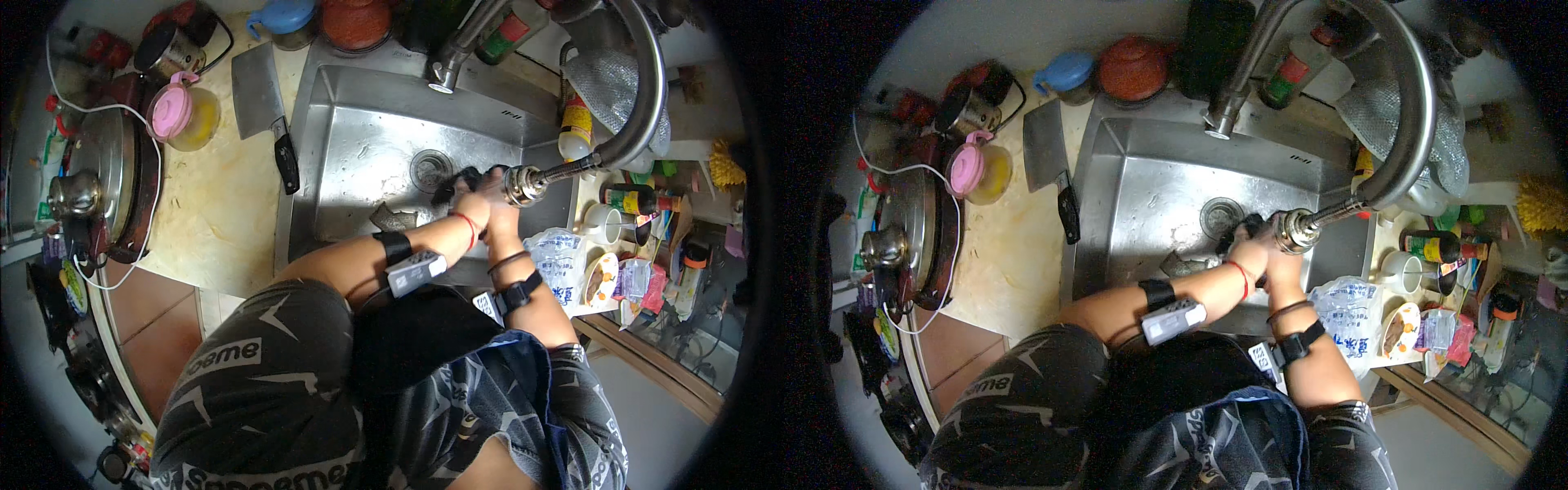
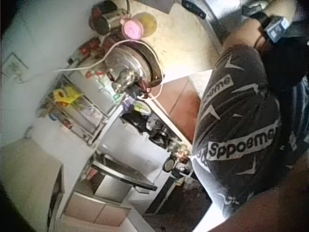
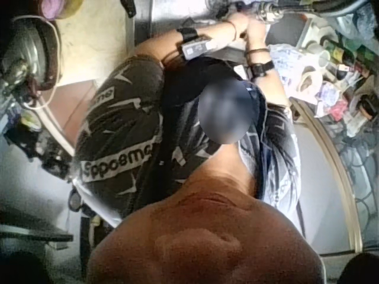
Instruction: The person removes a plastic bag from the sink, then uses a metal scrubber and a black cloth to scrub and wipe the sink basin and drain area. They rinse the scrubber and cloth under running water and continue cleaning the sink surfaces.
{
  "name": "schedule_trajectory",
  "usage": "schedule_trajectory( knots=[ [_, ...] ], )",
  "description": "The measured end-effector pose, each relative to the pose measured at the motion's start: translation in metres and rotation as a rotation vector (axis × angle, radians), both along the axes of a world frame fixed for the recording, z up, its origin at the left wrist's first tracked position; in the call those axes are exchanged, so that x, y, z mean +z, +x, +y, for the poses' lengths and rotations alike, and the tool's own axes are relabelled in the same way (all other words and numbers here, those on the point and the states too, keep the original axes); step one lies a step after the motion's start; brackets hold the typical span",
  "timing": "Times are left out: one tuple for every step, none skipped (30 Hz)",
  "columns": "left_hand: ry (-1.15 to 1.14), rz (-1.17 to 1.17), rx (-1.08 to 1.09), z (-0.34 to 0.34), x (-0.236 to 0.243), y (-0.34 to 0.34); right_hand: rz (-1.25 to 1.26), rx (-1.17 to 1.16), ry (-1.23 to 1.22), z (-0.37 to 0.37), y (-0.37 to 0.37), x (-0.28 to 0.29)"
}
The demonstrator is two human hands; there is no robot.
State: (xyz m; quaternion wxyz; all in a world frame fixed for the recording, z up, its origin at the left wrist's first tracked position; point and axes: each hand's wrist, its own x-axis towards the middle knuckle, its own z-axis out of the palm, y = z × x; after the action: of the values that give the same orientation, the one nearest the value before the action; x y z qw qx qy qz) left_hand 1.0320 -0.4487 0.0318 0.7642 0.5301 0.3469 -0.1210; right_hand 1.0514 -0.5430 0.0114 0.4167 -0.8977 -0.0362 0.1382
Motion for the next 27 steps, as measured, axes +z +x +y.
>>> schedule_trajectory(
  knots=[
    [-0.081,-0.003,-0.085,-0.002,-0.004,-0.004,0.072,-0.227,0.317,-0.001,0.006,0.003],
    [-0.183,0.089,-0.024,-0.004,-0.006,-0.005,0.253,-0.301,0.488,-0.003,0.009,0.008],
    [-0.223,-0.067,0.048,-0.003,-0.008,-0.011,0.368,-0.334,0.537,-0.004,0.011,0.012],
    [-0.166,0.008,-0.007,-0.002,-0.009,-0.01,0.507,-0.367,0.621,-0.006,0.009,0.017],
    [-0.076,0.002,0.021,0.002,-0.01,-0.011,0.729,-0.475,0.716,-0.007,0.005,0.021],
    [-0.163,0.0,0.018,0.009,-0.012,-0.009,0.703,-0.466,0.815,-0.006,-0.002,0.025],
    [-0.176,0.012,0.025,0.015,-0.013,-0.007,0.81,-0.441,0.976,-0.003,-0.009,0.027],
    [-0.188,0.025,0.032,0.022,-0.013,-0.004,0.788,-0.425,0.934,-0.003,-0.017,0.032],
    [-0.08,0.067,-0.011,0.027,-0.013,-0.004,0.756,-0.44,0.838,0.0,-0.022,0.034],
    [0.026,0.113,-0.055,0.033,-0.013,-0.004,0.695,-0.447,0.827,0.002,-0.024,0.038],
    [0.203,0.151,-0.131,0.036,-0.011,-0.006,0.635,-0.446,0.83,0.006,-0.025,0.04],
    [0.202,0.194,-0.111,0.04,-0.011,-0.009,0.644,-0.446,0.862,0.008,-0.025,0.044],
    [0.262,0.262,0.004,0.036,-0.009,-0.011,0.654,-0.434,0.911,0.012,-0.022,0.048],
    [-0.309,0.206,0.05,0.037,-0.008,-0.014,0.659,-0.376,0.996,0.014,-0.02,0.052],
    [-0.837,0.127,0.123,0.034,-0.008,-0.015,0.667,-0.385,1.057,0.018,-0.017,0.055],
    [-0.745,0.305,0.116,0.032,-0.008,-0.015,0.696,-0.405,1.104,0.02,-0.016,0.059],
    [-0.884,0.252,0.168,0.029,-0.008,-0.014,0.731,-0.354,1.201,0.023,-0.016,0.063],
    [-0.908,0.132,0.184,0.027,-0.009,-0.012,0.74,-0.393,1.224,0.024,-0.017,0.067],
    [-0.994,0.041,0.189,0.027,-0.009,-0.008,0.765,-0.44,1.246,0.025,-0.018,0.071],
    [-0.924,-0.011,0.159,0.027,-0.009,-0.004,0.777,-0.429,1.247,0.024,-0.02,0.076],
    [-0.847,0.015,0.135,0.032,-0.009,0.0,0.712,-0.405,1.201,0.024,-0.022,0.08],
    [-0.64,0.02,0.106,0.035,-0.006,0.002,0.718,-0.362,1.089,0.02,-0.021,0.086],
    [-0.375,0.096,0.114,0.036,-0.001,0.003,0.633,-0.3,1.135,0.019,-0.021,0.089],
    [-0.274,0.022,0.041,0.042,0.004,0.004,0.619,-0.268,1.158,0.016,-0.018,0.093],
    [-0.184,-0.039,-0.042,0.045,0.012,0.005,0.592,-0.28,1.157,0.015,-0.016,0.096],
    [-0.35,-0.028,-0.123,0.052,0.02,0.008,0.567,-0.327,1.17,0.013,-0.013,0.099],
    [-0.344,0.02,-0.192,0.055,0.031,0.011,0.559,-0.3,1.235,0.013,-0.011,0.101]
  ],
)
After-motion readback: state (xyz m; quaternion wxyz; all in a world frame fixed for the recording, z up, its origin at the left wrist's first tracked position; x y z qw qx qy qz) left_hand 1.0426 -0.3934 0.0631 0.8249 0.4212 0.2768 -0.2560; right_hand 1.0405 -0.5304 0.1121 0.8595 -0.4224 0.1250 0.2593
